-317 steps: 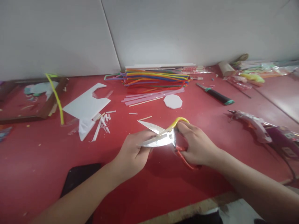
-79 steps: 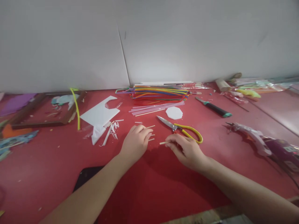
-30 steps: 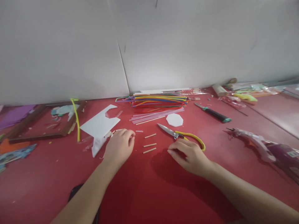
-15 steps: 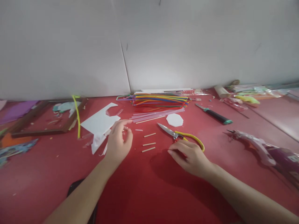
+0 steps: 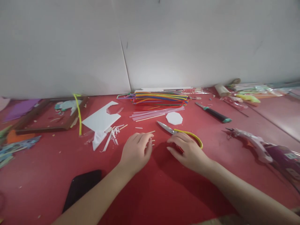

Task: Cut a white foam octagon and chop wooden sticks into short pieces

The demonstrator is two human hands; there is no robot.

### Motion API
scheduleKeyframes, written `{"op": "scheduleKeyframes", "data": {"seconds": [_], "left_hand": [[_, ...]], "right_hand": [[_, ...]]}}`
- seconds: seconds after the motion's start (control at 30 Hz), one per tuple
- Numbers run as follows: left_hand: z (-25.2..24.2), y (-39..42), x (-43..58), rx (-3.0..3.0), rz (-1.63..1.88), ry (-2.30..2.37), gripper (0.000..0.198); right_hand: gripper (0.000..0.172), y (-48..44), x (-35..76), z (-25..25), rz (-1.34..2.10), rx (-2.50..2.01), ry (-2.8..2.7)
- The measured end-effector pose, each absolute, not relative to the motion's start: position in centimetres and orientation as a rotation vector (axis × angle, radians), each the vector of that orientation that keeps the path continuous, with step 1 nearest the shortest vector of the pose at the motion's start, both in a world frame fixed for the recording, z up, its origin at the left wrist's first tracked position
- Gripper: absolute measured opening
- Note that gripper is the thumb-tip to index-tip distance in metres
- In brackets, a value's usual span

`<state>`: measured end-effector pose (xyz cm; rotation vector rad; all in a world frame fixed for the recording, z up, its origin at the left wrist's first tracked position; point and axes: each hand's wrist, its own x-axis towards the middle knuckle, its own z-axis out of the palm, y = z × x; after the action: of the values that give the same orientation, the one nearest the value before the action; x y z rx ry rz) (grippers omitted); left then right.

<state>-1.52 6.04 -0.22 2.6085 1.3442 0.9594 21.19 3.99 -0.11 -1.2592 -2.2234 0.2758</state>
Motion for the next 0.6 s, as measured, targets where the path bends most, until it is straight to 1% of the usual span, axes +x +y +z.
{"op": "scheduleKeyframes", "data": {"seconds": [0.07, 0.13, 0.23, 0.3, 0.37, 0.47, 0.5, 0.6], "left_hand": [[0.0, 5.9, -1.5, 2.626, 0.963, 1.278, 0.017], [0.2, 5.7, -1.3, 2.696, 0.961, 1.103, 0.018], [0.6, 5.3, -1.1, 2.773, 0.925, 0.786, 0.019], [1.2, 5.3, -0.9, 2.711, 0.875, 0.728, 0.018], [2.0, 5.9, -1.0, 2.593, 0.825, 0.818, 0.016], [3.0, 8.2, -1.6, 2.454, 0.724, 1.134, 0.016], [3.1, 9.3, -1.8, 2.442, 0.659, 1.276, 0.016], [3.0, 12.9, -2.7, 2.45, 0.595, 1.438, 0.018]], "right_hand": [[0.028, 4.2, 21.6, -0.3, 0.151, -1.425, -2.238], [0.039, 4.4, 22.0, -0.6, 0.07, -1.56, -2.238], [0.046, 4.8, 22.7, -1.0, 0.075, -1.648, -2.258], [0.05, 5.0, 23.0, -0.9, 0.099, -1.682, -2.285], [0.052, 5.1, 23.1, -0.6, 0.117, -1.732, -2.296], [0.051, 5.0, 23.2, 0.1, 0.126, -1.819, -2.29], [0.05, 5.0, 23.2, 0.3, 0.12, -1.844, -2.284], [0.041, 5.1, 23.4, 0.4, 0.086, -1.897, -2.257]]}}
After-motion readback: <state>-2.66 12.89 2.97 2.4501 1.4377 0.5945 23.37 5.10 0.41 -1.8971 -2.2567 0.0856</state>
